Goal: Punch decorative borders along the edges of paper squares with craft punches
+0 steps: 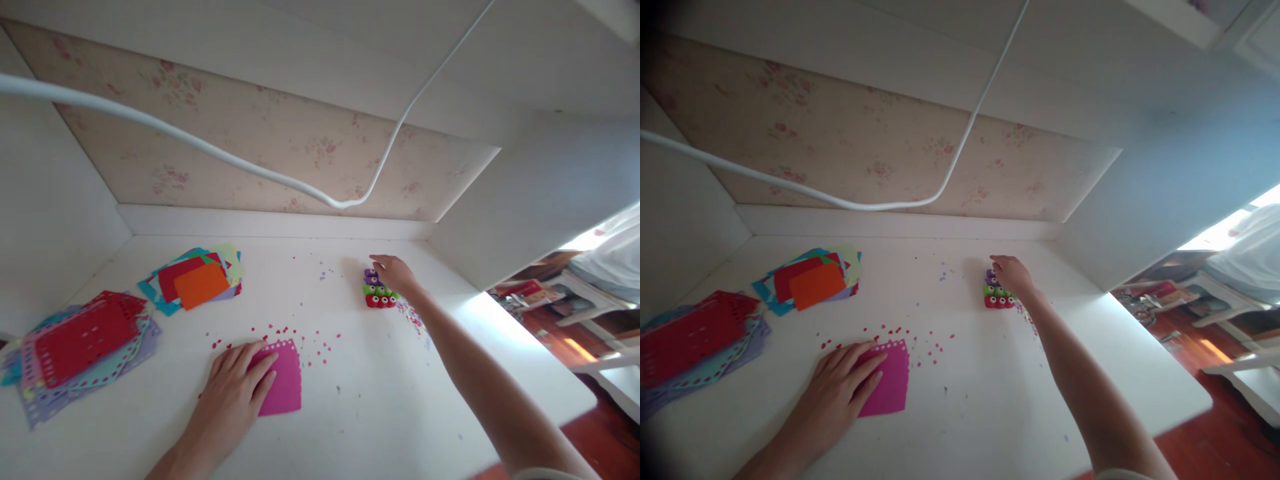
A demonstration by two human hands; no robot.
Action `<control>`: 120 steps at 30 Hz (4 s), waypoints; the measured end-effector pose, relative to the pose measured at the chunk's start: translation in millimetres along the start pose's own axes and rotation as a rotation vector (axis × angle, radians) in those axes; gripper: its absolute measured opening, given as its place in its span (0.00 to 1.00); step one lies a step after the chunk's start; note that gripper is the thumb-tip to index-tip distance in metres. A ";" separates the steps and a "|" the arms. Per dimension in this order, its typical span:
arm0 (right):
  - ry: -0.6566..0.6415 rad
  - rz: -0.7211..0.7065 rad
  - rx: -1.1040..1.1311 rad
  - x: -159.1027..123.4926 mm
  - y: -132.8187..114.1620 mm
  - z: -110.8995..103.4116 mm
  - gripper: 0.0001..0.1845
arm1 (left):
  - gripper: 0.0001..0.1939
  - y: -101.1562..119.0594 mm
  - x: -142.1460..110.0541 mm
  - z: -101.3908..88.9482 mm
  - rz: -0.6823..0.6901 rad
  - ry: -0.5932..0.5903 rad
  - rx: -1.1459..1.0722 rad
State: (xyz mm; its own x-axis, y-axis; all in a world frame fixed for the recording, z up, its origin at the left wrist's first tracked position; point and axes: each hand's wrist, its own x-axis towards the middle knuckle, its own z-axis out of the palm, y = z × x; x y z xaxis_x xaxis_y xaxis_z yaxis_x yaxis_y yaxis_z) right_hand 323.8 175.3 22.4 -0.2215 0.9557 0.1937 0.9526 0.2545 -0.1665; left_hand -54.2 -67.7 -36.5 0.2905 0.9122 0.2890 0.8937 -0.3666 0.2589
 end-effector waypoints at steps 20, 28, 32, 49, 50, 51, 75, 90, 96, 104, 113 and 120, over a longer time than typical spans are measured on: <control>0.191 0.261 0.658 -180.8 -117.2 33.5 0.30 | 0.15 6.3 1.4 -10.8 -0.060 0.130 -0.174; 0.146 0.280 0.538 -171.7 -103.6 42.1 0.30 | 0.13 4.4 2.5 -10.3 -0.075 0.146 -0.187; 0.137 0.255 0.521 -172.1 -105.7 42.5 0.30 | 0.12 3.4 2.7 -8.7 -0.069 0.153 -0.190; 0.126 0.254 0.529 -170.8 -100.8 46.9 0.29 | 0.14 -8.6 6.3 4.4 -0.186 0.196 -0.383; 0.125 0.255 0.529 -170.8 -100.6 46.9 0.29 | 0.15 -10.6 7.2 4.3 -0.214 0.209 -0.406; 0.124 0.255 0.529 -170.7 -100.5 46.8 0.29 | 0.16 -12.9 8.1 4.0 -0.246 0.223 -0.428; 0.073 0.227 0.453 -169.9 -102.0 44.7 0.27 | 0.15 -31.4 11.6 -1.2 -0.558 0.315 -0.628; 0.039 0.177 0.354 -170.9 -103.4 45.6 0.27 | 0.12 -25.3 12.1 -2.2 -0.482 0.274 -0.638; 0.038 0.176 0.339 -170.4 -103.1 45.7 0.28 | 0.12 -25.1 11.1 -2.0 -0.458 0.264 -0.647; 0.032 0.190 0.334 -170.1 -103.6 46.0 0.28 | 0.13 -28.8 11.0 0.6 -0.435 0.275 -0.633; 0.029 0.185 0.335 -171.0 -104.5 43.3 0.28 | 0.12 -27.9 10.5 1.3 -0.444 0.264 -0.674; 0.024 0.184 0.339 -171.0 -104.9 42.6 0.27 | 0.11 -27.6 10.8 1.4 -0.443 0.263 -0.664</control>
State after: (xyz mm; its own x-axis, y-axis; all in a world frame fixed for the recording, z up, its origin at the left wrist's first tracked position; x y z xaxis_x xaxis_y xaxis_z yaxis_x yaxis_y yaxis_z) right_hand 252.8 -8.6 -34.4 -0.0443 0.9873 0.1524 0.8519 0.1170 -0.5104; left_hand -75.2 -47.5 -41.8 -0.2026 0.9549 0.2169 0.4956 -0.0911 0.8638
